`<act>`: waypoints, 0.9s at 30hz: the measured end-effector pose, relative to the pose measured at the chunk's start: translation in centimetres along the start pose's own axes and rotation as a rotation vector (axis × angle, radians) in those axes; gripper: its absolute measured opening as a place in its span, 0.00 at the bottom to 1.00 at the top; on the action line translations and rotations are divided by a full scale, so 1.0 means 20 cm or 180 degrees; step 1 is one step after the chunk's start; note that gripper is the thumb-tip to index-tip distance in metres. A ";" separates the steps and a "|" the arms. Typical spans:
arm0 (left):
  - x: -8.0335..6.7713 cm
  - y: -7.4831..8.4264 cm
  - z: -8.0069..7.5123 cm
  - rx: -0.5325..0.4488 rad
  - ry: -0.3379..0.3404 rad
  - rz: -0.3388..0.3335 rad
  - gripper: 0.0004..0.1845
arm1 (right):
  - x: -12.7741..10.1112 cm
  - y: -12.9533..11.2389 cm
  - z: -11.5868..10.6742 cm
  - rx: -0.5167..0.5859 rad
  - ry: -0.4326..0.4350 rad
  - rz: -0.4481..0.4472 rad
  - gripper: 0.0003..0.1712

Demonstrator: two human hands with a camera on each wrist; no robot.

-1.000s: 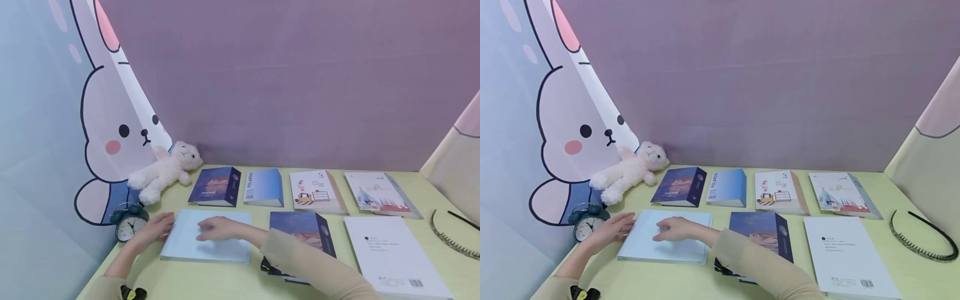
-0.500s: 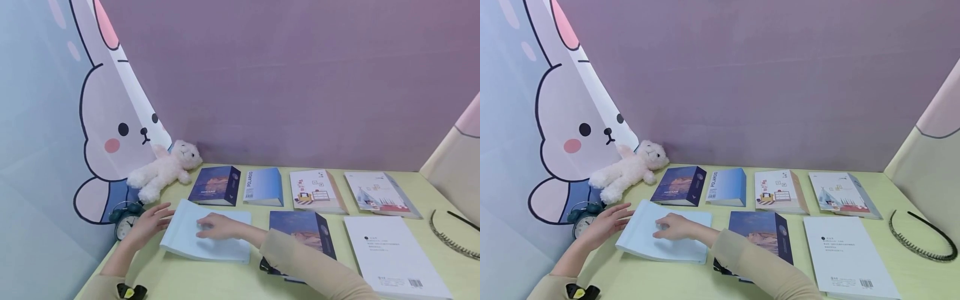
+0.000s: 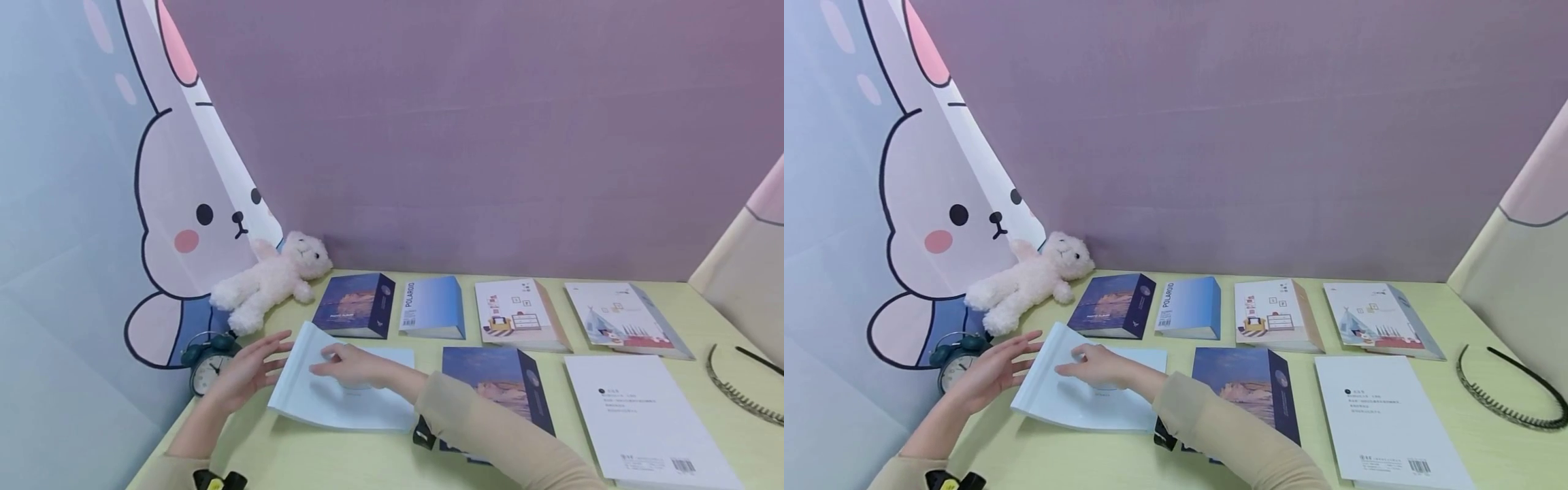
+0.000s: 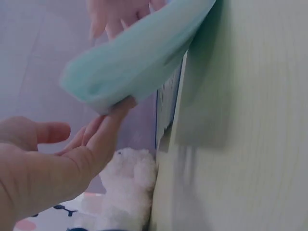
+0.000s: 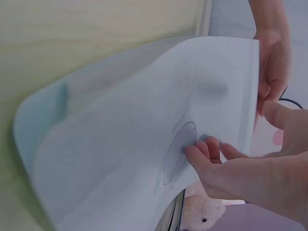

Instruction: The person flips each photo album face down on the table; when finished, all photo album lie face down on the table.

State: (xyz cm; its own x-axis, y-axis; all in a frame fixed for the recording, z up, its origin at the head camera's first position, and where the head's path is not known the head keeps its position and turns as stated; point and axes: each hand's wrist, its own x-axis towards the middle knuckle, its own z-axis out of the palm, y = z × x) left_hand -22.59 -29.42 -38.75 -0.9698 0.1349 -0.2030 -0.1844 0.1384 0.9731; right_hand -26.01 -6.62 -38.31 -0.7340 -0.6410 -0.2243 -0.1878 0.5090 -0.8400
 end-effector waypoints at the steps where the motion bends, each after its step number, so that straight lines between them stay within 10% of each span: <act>1: 0.00 0.01 0.01 -0.0017 0.0038 0.0003 0.29 | 0.00 0.00 0.00 0.0102 0.0047 0.0038 0.35; 14: -0.05 0.11 0.13 -0.0014 0.0189 0.0328 0.33 | -0.02 -0.10 0.04 -0.0044 0.0915 -0.0088 0.46; 27: -0.08 0.18 0.20 -0.0052 0.0051 0.0648 0.33 | -0.07 -0.19 0.00 0.0485 0.1110 0.0010 0.51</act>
State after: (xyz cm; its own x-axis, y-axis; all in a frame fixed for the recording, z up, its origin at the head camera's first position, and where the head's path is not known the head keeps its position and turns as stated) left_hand -20.99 -25.14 -35.30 -0.9897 0.1428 -0.0003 0.0132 0.0940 0.9955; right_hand -24.41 -7.64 -34.81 -0.9175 -0.3921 -0.0673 -0.1053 0.4026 -0.9093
